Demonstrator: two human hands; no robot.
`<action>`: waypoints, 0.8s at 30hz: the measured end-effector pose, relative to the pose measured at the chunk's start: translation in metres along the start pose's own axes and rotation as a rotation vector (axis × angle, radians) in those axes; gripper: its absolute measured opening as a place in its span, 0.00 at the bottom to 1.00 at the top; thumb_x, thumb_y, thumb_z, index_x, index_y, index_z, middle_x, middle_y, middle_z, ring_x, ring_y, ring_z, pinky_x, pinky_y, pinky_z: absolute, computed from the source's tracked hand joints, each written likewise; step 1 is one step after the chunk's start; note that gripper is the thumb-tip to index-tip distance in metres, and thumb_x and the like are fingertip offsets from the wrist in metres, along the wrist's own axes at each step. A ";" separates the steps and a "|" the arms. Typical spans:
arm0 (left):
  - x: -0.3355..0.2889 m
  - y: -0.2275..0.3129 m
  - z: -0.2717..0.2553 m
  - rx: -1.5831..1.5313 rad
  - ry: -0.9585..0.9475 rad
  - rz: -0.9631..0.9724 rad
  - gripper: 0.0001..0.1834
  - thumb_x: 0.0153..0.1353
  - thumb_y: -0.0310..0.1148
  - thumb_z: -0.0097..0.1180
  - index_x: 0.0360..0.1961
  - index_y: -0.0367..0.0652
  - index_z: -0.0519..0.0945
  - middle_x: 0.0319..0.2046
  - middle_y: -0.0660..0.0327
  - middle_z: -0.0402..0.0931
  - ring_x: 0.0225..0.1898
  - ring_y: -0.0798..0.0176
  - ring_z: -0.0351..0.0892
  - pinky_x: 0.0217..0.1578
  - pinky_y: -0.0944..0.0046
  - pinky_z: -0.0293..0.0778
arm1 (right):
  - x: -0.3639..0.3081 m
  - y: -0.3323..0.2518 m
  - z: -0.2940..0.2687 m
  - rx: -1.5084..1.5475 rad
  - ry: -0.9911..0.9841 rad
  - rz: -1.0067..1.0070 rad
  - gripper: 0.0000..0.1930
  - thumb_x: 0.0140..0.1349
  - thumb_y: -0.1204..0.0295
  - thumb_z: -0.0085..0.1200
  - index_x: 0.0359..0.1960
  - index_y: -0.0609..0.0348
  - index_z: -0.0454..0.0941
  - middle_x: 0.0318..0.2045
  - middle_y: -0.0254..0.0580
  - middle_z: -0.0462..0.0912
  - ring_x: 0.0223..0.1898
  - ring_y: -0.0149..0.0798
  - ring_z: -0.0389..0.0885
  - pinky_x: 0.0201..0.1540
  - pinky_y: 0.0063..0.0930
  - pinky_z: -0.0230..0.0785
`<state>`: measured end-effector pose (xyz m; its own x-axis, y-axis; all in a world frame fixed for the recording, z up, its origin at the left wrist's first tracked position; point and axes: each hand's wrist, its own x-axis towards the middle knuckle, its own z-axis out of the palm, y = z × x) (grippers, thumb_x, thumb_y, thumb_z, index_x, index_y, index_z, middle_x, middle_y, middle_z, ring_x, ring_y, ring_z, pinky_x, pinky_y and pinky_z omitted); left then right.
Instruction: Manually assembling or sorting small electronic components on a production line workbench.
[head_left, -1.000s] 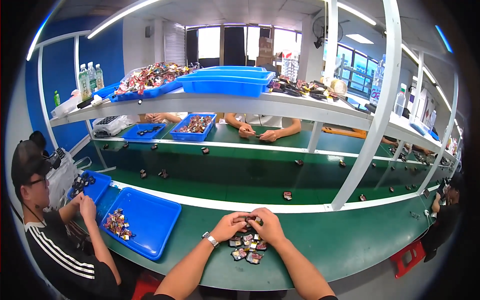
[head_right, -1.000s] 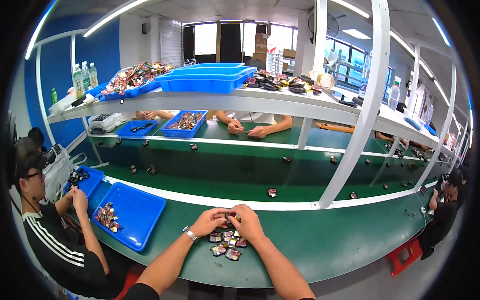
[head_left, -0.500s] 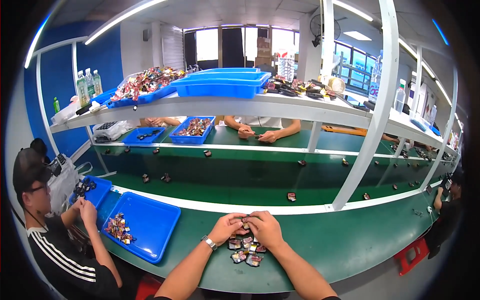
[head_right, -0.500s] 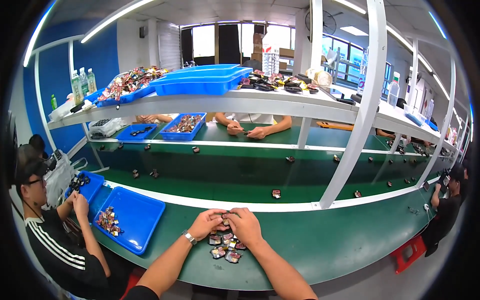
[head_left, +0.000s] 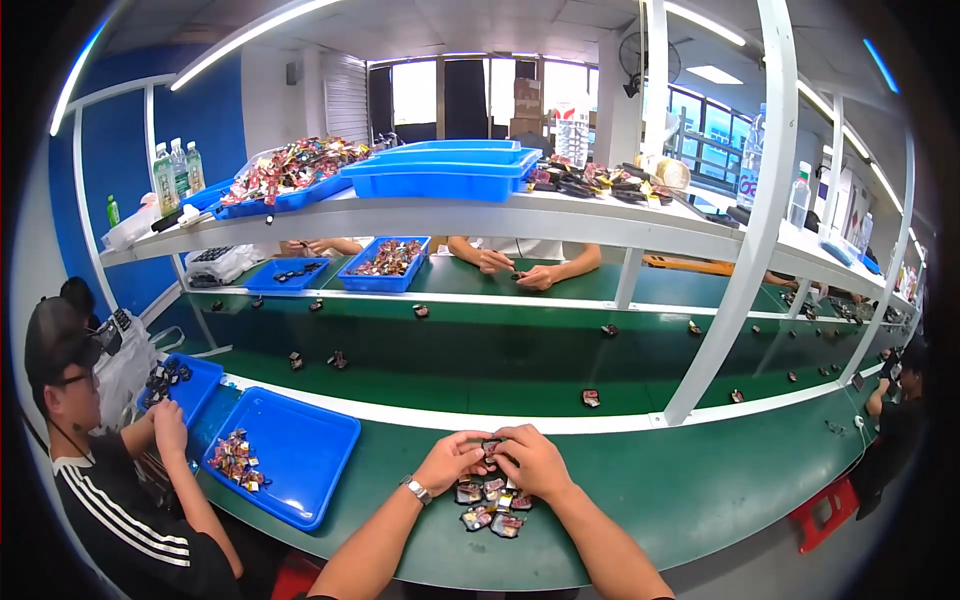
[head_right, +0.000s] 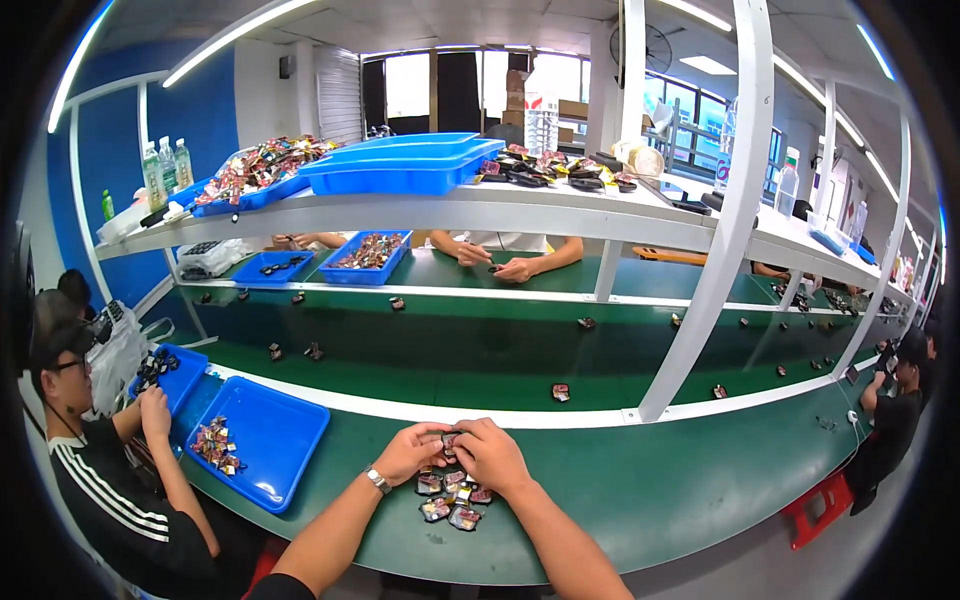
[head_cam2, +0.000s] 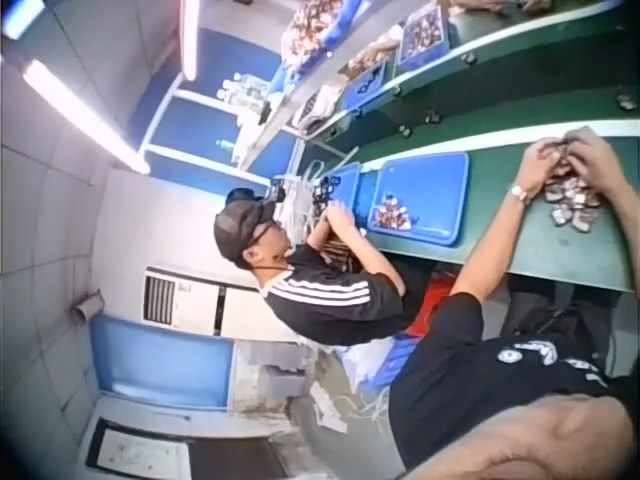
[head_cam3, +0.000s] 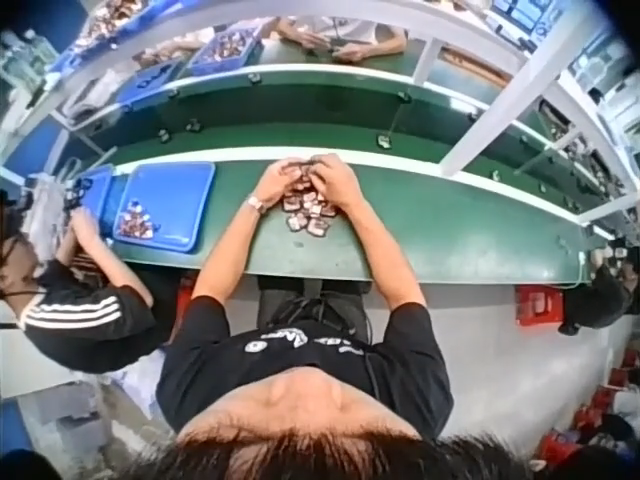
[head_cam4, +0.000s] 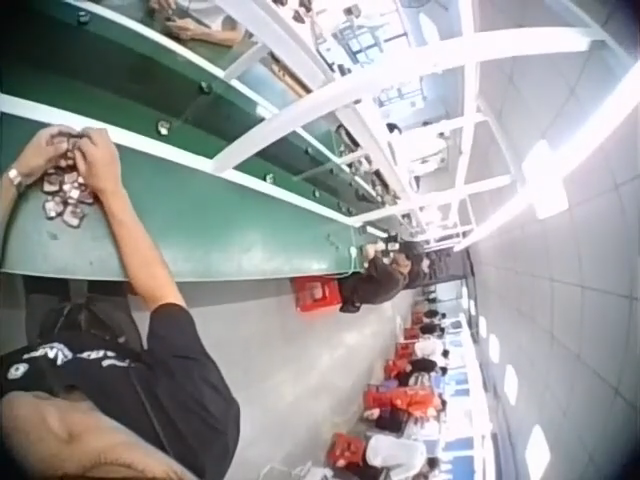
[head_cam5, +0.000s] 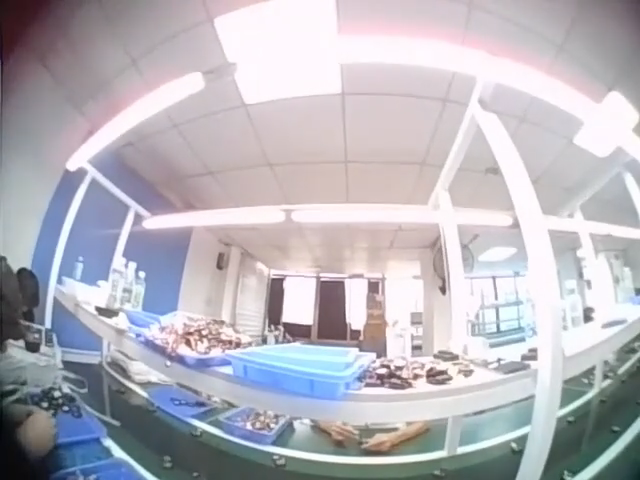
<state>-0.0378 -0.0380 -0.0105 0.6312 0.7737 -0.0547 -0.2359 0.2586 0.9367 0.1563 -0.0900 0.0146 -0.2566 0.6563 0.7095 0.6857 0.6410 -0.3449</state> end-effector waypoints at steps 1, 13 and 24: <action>0.000 0.000 0.000 0.009 0.002 0.009 0.19 0.67 0.25 0.51 0.58 0.39 0.69 0.43 0.58 0.79 0.37 0.68 0.81 0.40 0.69 0.79 | 0.001 0.000 -0.001 -0.005 -0.020 -0.040 0.07 0.51 0.75 0.60 0.33 0.56 0.79 0.40 0.35 0.80 0.43 0.42 0.77 0.44 0.34 0.74; 0.000 0.001 0.005 0.149 0.025 0.012 0.18 0.67 0.25 0.50 0.58 0.39 0.69 0.41 0.59 0.80 0.35 0.70 0.81 0.36 0.72 0.77 | -0.005 0.003 -0.004 0.078 -0.196 0.206 0.08 0.52 0.73 0.62 0.35 0.52 0.83 0.43 0.35 0.75 0.46 0.42 0.75 0.45 0.32 0.74; 0.003 -0.007 0.000 0.236 -0.106 0.094 0.20 0.64 0.22 0.50 0.58 0.37 0.68 0.50 0.55 0.77 0.46 0.68 0.78 0.45 0.67 0.77 | -0.004 0.005 -0.001 0.118 -0.186 0.173 0.06 0.55 0.72 0.61 0.35 0.56 0.83 0.48 0.40 0.75 0.53 0.45 0.72 0.54 0.36 0.69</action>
<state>-0.0344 -0.0378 -0.0169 0.6913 0.7200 0.0613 -0.1264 0.0370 0.9913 0.1617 -0.0900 0.0104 -0.2708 0.8149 0.5124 0.6492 0.5476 -0.5278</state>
